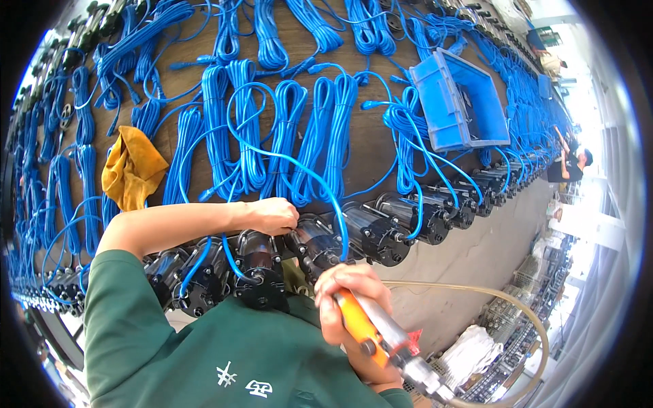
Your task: The person uses a pneumatic screwdriver to secure components onto a long line of water pumps, handling small metal rods and securing them into the pump housings.
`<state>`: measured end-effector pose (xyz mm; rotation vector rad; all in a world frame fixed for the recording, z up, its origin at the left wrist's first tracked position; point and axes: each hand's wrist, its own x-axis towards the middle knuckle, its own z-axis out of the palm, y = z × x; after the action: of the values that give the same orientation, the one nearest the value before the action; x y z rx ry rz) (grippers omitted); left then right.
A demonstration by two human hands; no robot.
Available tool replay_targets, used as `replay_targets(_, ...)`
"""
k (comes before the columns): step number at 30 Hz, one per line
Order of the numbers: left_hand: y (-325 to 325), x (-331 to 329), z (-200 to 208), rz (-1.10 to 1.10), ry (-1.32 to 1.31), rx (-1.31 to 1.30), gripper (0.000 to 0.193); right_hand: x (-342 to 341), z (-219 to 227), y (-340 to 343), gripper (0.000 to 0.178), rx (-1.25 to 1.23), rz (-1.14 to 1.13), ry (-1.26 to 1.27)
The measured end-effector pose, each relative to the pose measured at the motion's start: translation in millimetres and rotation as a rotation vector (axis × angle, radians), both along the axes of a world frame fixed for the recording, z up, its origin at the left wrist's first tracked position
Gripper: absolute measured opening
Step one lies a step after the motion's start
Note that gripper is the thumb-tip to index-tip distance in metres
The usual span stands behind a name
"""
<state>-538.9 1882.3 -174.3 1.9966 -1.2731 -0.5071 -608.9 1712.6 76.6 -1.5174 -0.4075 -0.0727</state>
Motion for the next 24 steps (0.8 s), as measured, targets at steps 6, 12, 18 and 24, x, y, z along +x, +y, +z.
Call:
replay_targets(6, 1.1, -2.2, 4.5, 0.034, -0.003, -0.024, 0.015, 10.1, -37.2, 5.3, 0.025, -0.214, 0.094, -0.127)
replay_targets(12, -0.4, -4.0, 6.0, 0.032, -0.022, 0.011, 0.017, 10.4, -43.8, 8.9, 0.024, -0.23, 0.128, -0.115)
replay_targets(18, -0.5, 0.4, 15.2, 0.011, -0.002, 0.057, 0.018, 9.9, -48.5, 5.2, 0.027, -0.22, 0.109, -0.05)
replay_targets(24, 10.3, 25.5, 61.9, 0.134, 0.118, 0.254, 0.017, 21.8, -51.4, -2.1, 0.025, -0.187, 0.293, -0.185)
